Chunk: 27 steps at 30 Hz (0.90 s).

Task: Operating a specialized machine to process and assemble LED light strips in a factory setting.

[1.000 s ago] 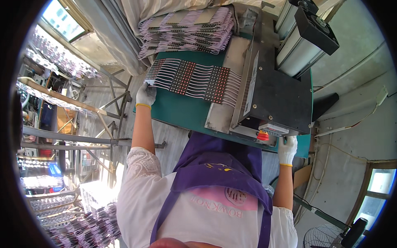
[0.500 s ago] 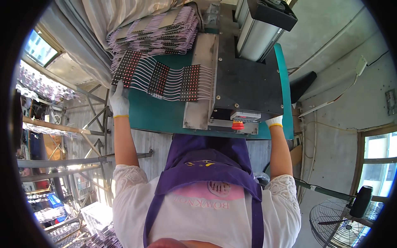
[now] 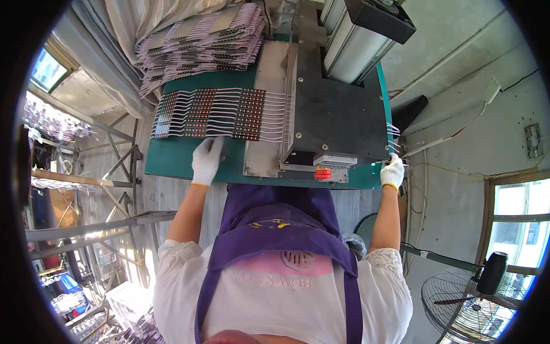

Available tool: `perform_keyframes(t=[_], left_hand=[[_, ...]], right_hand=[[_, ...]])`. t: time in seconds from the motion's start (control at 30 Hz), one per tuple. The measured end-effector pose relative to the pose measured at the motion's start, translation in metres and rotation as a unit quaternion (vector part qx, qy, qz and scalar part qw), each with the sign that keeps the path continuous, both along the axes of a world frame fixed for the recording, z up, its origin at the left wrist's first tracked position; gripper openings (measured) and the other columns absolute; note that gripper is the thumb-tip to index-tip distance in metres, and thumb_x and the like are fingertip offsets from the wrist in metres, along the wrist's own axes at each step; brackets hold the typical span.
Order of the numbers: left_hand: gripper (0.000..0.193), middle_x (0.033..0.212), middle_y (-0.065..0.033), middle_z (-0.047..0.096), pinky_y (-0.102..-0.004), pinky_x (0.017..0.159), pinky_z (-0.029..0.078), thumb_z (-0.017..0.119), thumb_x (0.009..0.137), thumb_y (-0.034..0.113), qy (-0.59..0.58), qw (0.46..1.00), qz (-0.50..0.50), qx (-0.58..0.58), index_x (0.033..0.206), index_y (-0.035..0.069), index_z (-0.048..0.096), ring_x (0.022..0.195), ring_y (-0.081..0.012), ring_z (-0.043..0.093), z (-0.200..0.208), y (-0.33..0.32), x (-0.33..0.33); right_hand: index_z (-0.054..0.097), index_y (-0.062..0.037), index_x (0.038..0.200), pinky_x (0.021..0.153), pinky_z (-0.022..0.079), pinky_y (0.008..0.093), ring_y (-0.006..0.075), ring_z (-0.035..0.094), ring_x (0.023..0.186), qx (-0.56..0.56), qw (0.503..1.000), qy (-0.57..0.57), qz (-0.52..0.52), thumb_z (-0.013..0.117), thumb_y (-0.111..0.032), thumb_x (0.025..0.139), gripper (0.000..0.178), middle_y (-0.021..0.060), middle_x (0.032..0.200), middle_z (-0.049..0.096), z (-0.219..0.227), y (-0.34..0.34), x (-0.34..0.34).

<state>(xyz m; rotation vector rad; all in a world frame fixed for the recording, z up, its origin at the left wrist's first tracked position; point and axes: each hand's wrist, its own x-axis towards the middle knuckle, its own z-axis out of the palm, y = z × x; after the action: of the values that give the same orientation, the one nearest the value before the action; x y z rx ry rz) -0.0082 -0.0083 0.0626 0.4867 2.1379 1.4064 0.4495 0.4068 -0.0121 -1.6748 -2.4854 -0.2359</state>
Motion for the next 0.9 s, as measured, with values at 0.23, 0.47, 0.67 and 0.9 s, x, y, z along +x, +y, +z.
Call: perform_keyframes(t=[0.23, 0.47, 0.67, 0.9], left_hand=[[0.108, 0.155, -0.0171, 0.031, -0.0586, 0.118, 0.018, 0.081, 0.060, 0.060, 0.450, 0.793, -0.374, -0.170, 0.144, 0.006, 0.041, 0.145, -0.0408, 0.025, 0.025, 0.033, 0.051], [0.102, 0.152, -0.0165, 0.036, -0.0577, 0.119, 0.018, 0.080, 0.062, 0.058, 0.487, 0.766, -0.381, -0.175, 0.141, 0.005, 0.043, 0.144, -0.0375, 0.028, 0.026, 0.033, 0.050], [0.099, 0.149, -0.0179, 0.038, -0.0558, 0.118, 0.020, 0.081, 0.060, 0.052, 0.478, 0.781, -0.372, -0.152, 0.138, 0.002, 0.048, 0.141, -0.0389, 0.031, 0.026, 0.033, 0.050], [0.099, 0.151, -0.0165, 0.037, -0.0566, 0.118, 0.020, 0.079, 0.063, 0.057, 0.489, 0.768, -0.379, -0.165, 0.140, 0.003, 0.046, 0.143, -0.0365, 0.030, 0.025, 0.034, 0.050]], right_hand=[[0.061, 0.0010, 0.087, 0.080, 0.055, 0.0437, 0.0383, 0.068, 0.090, 0.046, 0.998, 0.026, -0.019, 0.070, -0.029, 0.081, 0.032, 0.0208, 0.089, 0.069, 0.048, -0.046, -0.038], [0.065, -0.0083, 0.114, 0.082, 0.050, 0.0432, 0.0342, 0.061, 0.092, -0.075, 0.930, 0.067, 0.354, 0.085, -0.029, 0.066, 0.056, 0.0136, 0.100, 0.063, 0.124, -0.189, -0.108], [0.067, -0.0092, 0.112, 0.083, 0.050, 0.0431, 0.0342, 0.060, 0.094, -0.103, 0.935, 0.097, 0.327, 0.085, -0.023, 0.063, 0.054, 0.0126, 0.102, 0.065, 0.114, -0.183, -0.108], [0.067, -0.0092, 0.110, 0.082, 0.050, 0.0426, 0.0334, 0.060, 0.094, -0.097, 0.936, 0.102, 0.323, 0.085, -0.023, 0.063, 0.052, 0.0117, 0.101, 0.064, 0.115, -0.186, -0.110]])
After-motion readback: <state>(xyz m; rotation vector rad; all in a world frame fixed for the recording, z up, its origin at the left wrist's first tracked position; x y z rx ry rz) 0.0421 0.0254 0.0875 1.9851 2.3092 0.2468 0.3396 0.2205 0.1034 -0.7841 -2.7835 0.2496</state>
